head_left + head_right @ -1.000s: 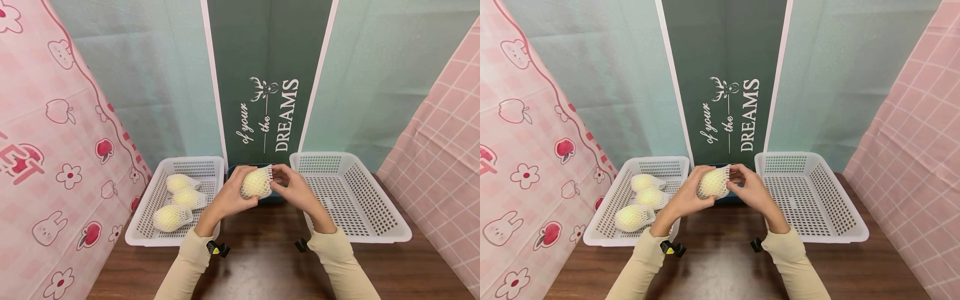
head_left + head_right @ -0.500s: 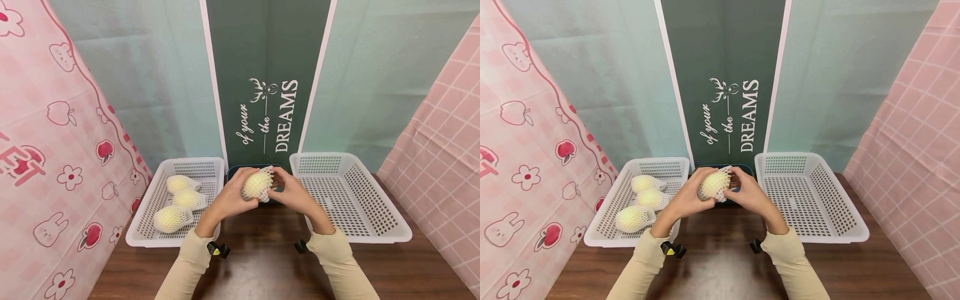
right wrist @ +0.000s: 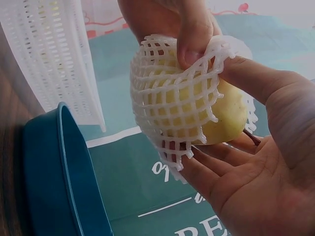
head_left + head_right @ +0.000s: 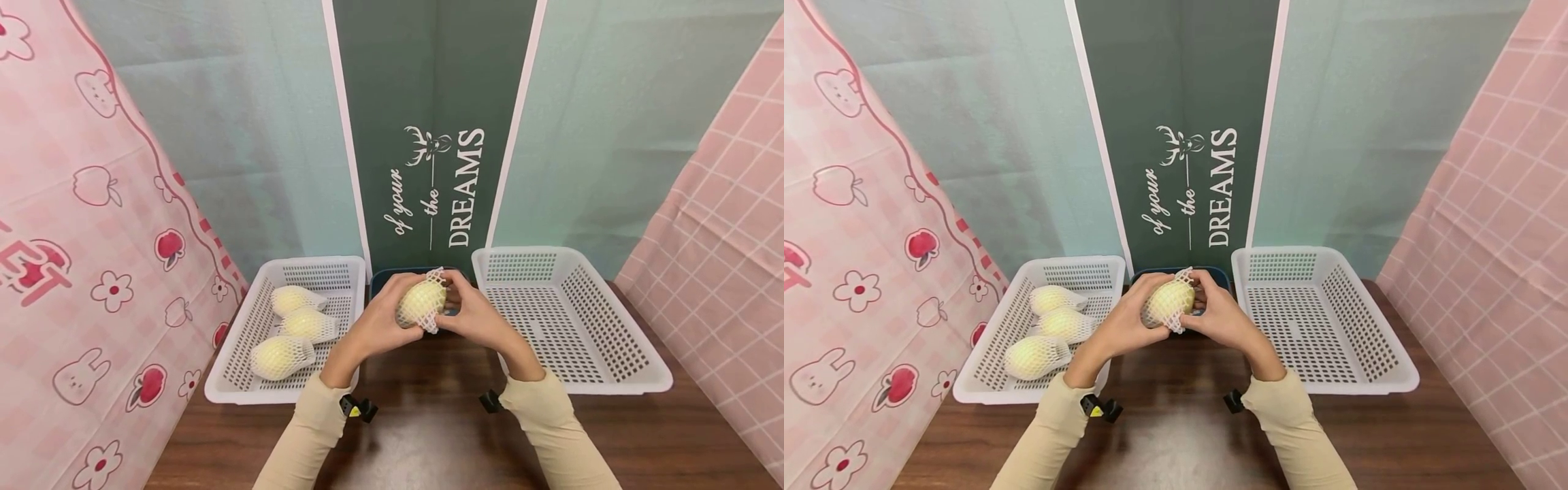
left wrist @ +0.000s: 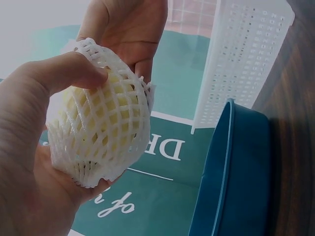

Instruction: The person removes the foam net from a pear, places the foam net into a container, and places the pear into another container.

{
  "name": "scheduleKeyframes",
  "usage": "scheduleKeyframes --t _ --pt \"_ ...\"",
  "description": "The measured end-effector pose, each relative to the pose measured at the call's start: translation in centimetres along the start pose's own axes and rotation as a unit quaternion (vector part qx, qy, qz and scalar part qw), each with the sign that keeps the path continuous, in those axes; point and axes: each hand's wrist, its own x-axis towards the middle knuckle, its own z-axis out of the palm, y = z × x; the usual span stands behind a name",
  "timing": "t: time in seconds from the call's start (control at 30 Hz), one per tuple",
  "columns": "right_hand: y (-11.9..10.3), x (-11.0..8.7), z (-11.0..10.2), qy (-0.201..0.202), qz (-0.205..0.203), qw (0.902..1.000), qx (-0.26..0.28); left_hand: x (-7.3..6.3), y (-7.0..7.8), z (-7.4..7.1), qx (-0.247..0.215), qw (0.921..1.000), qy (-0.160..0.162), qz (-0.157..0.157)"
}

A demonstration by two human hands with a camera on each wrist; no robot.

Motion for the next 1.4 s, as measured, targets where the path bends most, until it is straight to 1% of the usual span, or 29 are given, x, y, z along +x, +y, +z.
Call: scheduleKeyframes --t 0.33,0.43,0.6,0.67,0.93,1.2,1.4 --pt "0.34 -0.05 -0.11 0.008 -0.009 0.9996 -0.028 0.1 -0.09 0.25 -0.013 0.9998 -0.01 -0.01" --pt "0.39 -0.02 -0.1 0.017 -0.013 0.999 -0.039 0.12 -0.09 0.22 -0.013 0.9998 -0.009 -0.007" --pt "0.3 0.05 -0.21 0.029 -0.006 0.9983 -0.05 0.15 -0.08 0.11 -0.013 0.9999 -0.006 -0.004" --pt "0.28 0.05 -0.25 0.029 -0.003 0.9985 -0.047 0.16 -0.09 0.1 -0.014 0.9999 -0.007 -0.004" --pt "0.55 0.11 -0.17 0.036 -0.02 0.9977 -0.054 0.26 -0.15 0.08 -0.019 0.9997 -0.01 -0.006" --pt "0.51 -0.04 -0.17 0.032 0.002 0.9971 -0.069 0.19 -0.21 0.13 -0.017 0.9998 -0.005 -0.003" --pt "0.58 0.0 -0.12 0.036 0.01 0.9977 -0.057 0.17 -0.26 0.04 -0.012 0.9999 -0.003 -0.001"
